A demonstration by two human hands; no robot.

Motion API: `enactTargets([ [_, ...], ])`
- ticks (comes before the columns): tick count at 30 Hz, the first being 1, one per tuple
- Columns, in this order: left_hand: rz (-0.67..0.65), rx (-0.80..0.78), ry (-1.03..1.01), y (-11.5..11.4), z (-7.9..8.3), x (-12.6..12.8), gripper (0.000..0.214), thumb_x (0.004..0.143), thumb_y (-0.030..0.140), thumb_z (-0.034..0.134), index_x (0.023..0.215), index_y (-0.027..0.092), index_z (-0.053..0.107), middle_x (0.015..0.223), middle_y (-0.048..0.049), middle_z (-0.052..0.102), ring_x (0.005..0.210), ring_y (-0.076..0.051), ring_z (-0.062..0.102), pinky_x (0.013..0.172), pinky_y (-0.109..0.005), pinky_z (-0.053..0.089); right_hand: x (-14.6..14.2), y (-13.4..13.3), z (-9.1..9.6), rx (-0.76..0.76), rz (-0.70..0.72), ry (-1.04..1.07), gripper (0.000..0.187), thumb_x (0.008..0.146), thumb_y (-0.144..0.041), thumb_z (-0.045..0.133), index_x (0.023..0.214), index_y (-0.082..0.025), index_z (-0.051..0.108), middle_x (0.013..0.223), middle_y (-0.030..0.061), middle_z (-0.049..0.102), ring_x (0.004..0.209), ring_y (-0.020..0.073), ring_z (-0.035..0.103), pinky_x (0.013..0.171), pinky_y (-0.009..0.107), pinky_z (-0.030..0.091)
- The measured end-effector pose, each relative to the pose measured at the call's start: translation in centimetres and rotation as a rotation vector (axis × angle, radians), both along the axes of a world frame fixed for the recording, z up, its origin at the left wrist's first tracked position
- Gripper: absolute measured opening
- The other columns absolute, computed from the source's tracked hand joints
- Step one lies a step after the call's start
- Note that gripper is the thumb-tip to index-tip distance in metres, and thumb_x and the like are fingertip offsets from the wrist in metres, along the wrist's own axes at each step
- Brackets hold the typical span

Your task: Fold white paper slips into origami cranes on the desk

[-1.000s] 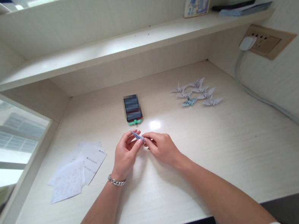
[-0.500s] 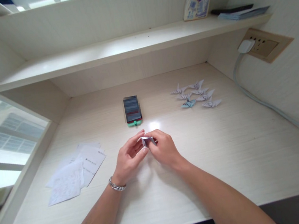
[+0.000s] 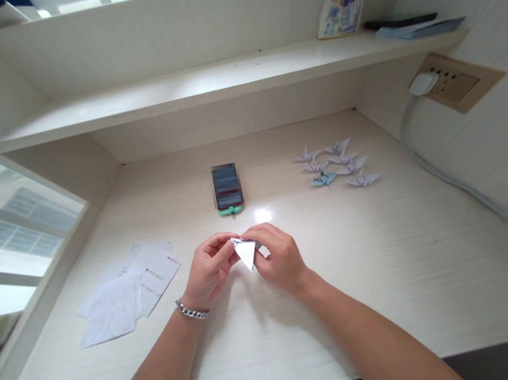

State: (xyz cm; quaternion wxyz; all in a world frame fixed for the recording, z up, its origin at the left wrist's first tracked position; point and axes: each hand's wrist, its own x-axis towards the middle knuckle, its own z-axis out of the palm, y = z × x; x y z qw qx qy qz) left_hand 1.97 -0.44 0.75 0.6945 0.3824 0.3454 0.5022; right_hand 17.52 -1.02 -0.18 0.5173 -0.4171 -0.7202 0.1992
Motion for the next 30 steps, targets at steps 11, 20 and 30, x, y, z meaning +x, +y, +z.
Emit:
enactTargets([
  [11,0.019,0.09,0.124,-0.1,-0.6,-0.2,0.018,0.072,0.021,0.068,0.087,0.011,0.066,0.083,-0.0079,0.067,0.078,-0.018,0.062,0.077,-0.036,0.051,0.0,-0.6,0.3,0.099,-0.03,-0.011,0.025,0.077,-0.009,0.056,0.097,-0.022,0.063,0.091,0.0051,0.068,0.085,0.018,0.063,0.076,0.031,0.05],
  [20,0.02,0.166,0.333,-0.1,-0.2,-0.4,0.018,0.07,0.024,0.069,0.083,0.011,0.069,0.079,-0.0083,0.068,0.072,-0.016,0.061,0.067,-0.028,0.05,0.2,-0.2,0.6,-0.198,0.047,0.168,0.007,0.071,-0.021,0.067,0.077,-0.019,0.067,0.075,0.004,0.066,0.068,0.017,0.061,0.061,0.027,0.047],
  [30,0.012,0.119,0.343,0.2,0.0,-0.8,0.018,0.072,0.027,0.067,0.08,0.011,0.067,0.073,-0.0061,0.065,0.066,-0.013,0.058,0.063,-0.025,0.048,0.3,0.5,0.2,-0.588,0.261,0.448,0.013,0.076,-0.024,0.061,0.083,-0.017,0.069,0.081,0.0048,0.068,0.072,0.0178,0.061,0.061,0.026,0.046],
])
